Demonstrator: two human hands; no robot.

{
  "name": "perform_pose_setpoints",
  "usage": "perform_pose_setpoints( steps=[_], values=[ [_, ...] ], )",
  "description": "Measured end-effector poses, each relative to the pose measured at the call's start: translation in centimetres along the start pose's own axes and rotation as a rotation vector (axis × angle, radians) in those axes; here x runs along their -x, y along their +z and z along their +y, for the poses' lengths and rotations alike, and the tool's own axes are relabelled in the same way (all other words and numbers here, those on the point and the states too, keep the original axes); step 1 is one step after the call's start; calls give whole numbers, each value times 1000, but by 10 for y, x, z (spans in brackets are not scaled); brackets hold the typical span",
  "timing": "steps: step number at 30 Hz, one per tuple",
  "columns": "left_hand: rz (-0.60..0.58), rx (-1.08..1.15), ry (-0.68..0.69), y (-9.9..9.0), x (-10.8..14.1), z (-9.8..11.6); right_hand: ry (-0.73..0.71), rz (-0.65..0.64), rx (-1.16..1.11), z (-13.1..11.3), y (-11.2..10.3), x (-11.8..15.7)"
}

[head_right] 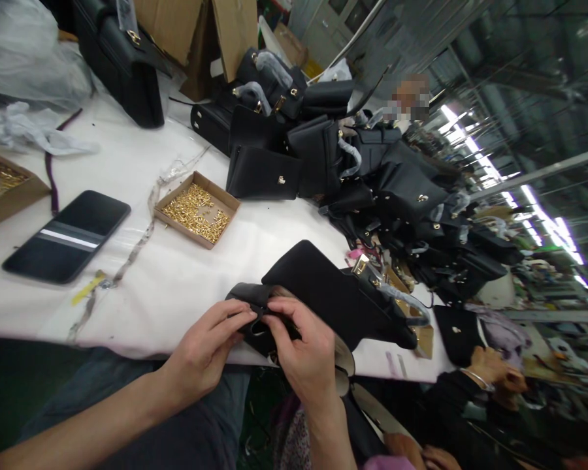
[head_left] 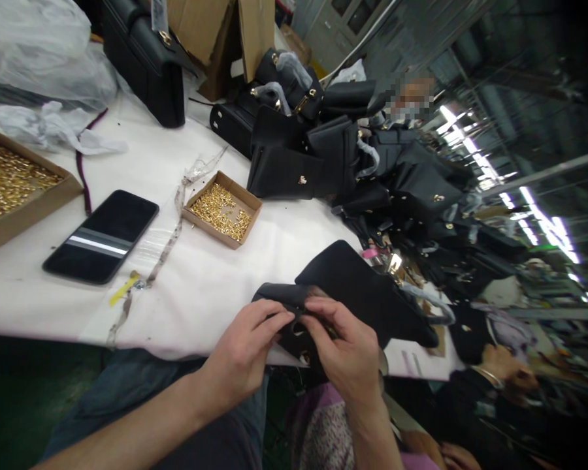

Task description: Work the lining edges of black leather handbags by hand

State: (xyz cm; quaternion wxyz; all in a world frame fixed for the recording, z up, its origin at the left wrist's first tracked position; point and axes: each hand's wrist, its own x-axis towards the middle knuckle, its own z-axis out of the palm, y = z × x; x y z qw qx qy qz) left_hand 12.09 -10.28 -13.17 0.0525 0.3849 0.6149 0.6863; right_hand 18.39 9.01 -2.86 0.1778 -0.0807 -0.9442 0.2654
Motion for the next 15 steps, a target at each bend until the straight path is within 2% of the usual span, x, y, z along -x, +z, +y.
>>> perform_pose_setpoints(
  steps=[7,15],
  values=[
    [-81,-13,-159,-8,-10,9,-70,28,76,3,-1,-2],
    [-117,-129,-177,-11,-23,6,-61,-23,109,8,-4,-5]
  ],
)
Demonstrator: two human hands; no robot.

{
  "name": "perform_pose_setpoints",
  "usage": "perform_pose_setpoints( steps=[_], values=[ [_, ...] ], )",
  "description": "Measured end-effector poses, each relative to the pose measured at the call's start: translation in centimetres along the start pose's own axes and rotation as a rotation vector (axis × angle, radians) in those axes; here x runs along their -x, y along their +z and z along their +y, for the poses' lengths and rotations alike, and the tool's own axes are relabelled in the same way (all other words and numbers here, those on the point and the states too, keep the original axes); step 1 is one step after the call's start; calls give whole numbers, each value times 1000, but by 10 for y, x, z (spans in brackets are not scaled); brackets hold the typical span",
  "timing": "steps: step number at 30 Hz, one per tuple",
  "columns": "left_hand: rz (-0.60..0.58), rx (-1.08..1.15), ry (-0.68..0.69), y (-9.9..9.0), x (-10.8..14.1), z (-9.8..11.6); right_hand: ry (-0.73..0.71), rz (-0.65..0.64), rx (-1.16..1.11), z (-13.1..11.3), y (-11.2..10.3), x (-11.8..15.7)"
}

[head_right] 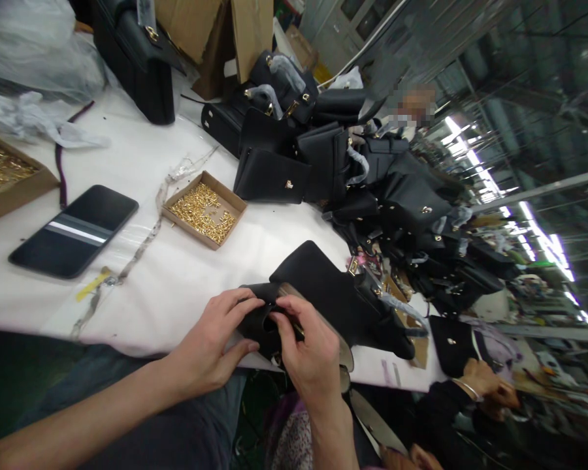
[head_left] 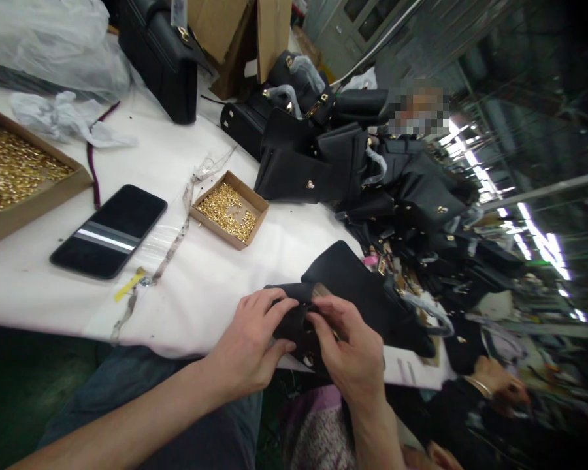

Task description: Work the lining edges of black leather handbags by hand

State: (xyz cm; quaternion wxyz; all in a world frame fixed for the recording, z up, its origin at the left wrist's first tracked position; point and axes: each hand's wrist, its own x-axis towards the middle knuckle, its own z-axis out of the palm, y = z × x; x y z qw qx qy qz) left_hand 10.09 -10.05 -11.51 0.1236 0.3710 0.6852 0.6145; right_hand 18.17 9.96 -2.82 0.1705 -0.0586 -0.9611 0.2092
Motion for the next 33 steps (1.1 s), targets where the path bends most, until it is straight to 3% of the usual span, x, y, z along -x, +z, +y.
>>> perform_pose_setpoints(
  steps=[6,14,18,26,33],
  values=[
    [-36,-13,-12,-1,-7,2,-149,-103,61,-1,-8,-11],
    [-8,-75,1,8,-11,4,-151,-103,125,-2,-10,-16],
    [-67,-148,47,5,-19,5,-104,-125,102,-2,-13,-17],
    [-69,-184,74,10,-12,-1,131,-316,-113,4,-18,-18],
    [-47,-163,90,7,-12,-3,119,-268,-105,6,-16,-15]
  ],
)
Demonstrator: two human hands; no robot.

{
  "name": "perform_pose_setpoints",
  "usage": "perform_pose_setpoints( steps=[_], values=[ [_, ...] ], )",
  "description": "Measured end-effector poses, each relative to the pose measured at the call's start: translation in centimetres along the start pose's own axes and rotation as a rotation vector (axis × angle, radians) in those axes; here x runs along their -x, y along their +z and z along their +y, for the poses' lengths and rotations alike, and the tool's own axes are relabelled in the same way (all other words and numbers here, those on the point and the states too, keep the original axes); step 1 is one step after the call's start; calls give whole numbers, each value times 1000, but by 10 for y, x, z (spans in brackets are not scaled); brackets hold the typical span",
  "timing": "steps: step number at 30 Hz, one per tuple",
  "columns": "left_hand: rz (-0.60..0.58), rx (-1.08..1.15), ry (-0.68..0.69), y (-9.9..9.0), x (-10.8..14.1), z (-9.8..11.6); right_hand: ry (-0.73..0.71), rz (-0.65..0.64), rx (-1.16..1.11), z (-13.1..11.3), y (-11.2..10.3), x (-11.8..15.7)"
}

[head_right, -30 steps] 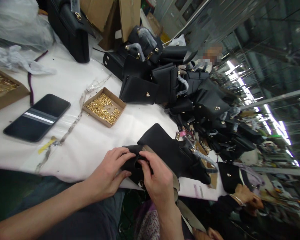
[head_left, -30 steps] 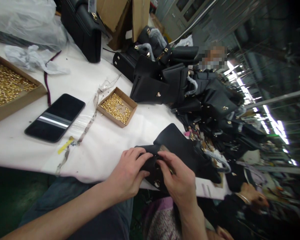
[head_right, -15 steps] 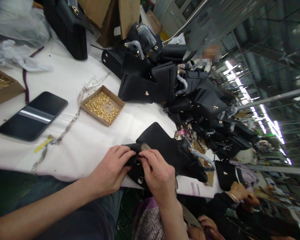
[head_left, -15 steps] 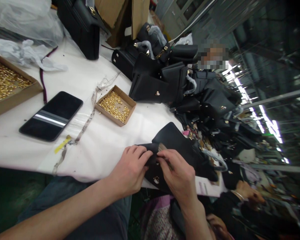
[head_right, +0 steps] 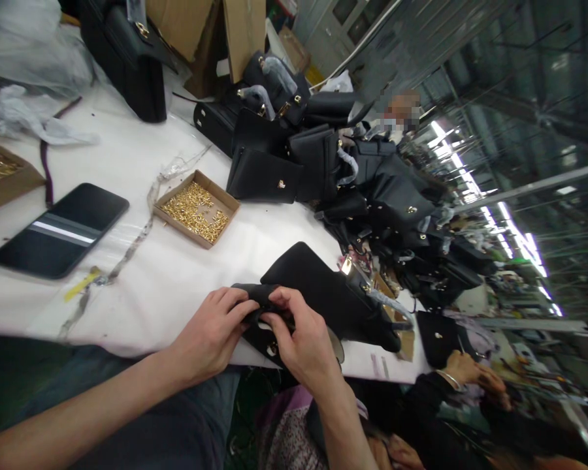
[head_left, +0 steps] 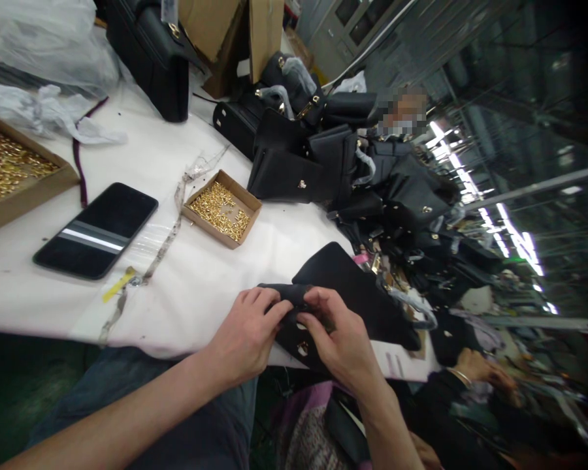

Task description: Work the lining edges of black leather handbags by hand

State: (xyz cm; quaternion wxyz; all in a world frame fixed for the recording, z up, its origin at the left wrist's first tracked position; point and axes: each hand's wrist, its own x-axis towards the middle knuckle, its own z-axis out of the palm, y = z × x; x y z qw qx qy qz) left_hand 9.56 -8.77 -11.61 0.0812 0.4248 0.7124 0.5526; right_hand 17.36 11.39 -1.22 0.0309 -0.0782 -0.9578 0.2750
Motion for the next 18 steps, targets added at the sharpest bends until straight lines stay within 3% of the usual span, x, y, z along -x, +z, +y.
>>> perform_pose_setpoints(
  steps=[6,14,18],
  values=[
    [7,22,-7,0,0,-3,17,35,-30,5,8,11],
    [60,80,-100,-1,2,-3,303,102,-360,1,15,24],
    [39,78,-99,-3,1,-2,320,66,-358,-2,11,21]
  ],
)
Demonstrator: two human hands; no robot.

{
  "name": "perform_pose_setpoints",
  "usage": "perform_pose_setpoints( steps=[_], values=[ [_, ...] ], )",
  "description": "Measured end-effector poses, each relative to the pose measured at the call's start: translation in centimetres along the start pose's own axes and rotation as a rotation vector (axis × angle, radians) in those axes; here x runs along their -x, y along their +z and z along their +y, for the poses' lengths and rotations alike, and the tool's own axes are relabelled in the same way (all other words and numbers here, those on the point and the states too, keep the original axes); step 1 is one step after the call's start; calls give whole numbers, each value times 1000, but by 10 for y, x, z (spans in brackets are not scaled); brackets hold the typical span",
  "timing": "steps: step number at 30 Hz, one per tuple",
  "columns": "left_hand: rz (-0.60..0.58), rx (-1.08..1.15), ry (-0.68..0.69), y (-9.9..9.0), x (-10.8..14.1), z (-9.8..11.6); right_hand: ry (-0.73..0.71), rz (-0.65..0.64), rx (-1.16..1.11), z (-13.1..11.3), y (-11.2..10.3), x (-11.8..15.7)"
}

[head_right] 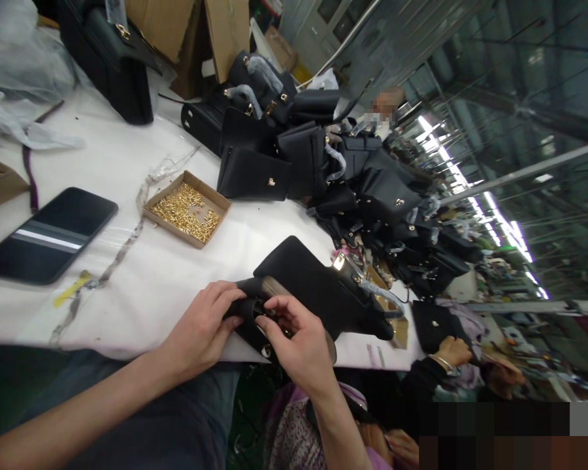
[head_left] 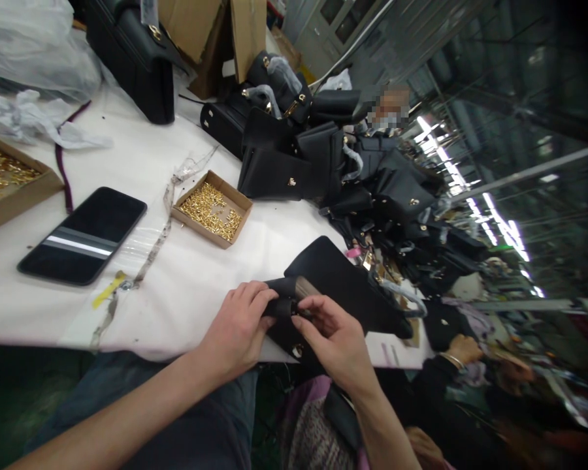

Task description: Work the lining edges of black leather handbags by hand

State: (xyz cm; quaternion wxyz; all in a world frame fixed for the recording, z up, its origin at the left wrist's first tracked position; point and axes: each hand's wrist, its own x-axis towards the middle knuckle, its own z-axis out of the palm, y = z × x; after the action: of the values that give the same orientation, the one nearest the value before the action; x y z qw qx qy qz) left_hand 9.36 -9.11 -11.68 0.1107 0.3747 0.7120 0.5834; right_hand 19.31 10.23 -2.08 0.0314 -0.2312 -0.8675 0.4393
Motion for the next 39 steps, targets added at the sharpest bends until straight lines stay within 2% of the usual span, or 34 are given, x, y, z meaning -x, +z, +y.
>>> perform_pose_setpoints(
  steps=[4,10,17,21,24,29,33,39],
  values=[
    [-7,-9,6,-1,-1,-1,-10,-23,18,-2,-1,-4],
    [39,25,20,4,1,-6,39,-39,-127,-4,1,-2],
    [42,56,31,3,-1,-11,-13,-138,5,-13,-12,-6],
    [37,92,29,0,-3,-15,-192,-244,225,-22,-26,-11],
    [25,92,36,-2,-3,-15,-329,-355,273,-28,-35,-14],
    [34,111,33,-5,-4,-16,-364,-500,297,-30,-45,-20],
    [41,147,32,-4,-5,-17,-391,-445,358,-25,-45,-18],
    [41,170,34,-5,-7,-15,-517,-338,447,-15,-39,-11]
  ],
)
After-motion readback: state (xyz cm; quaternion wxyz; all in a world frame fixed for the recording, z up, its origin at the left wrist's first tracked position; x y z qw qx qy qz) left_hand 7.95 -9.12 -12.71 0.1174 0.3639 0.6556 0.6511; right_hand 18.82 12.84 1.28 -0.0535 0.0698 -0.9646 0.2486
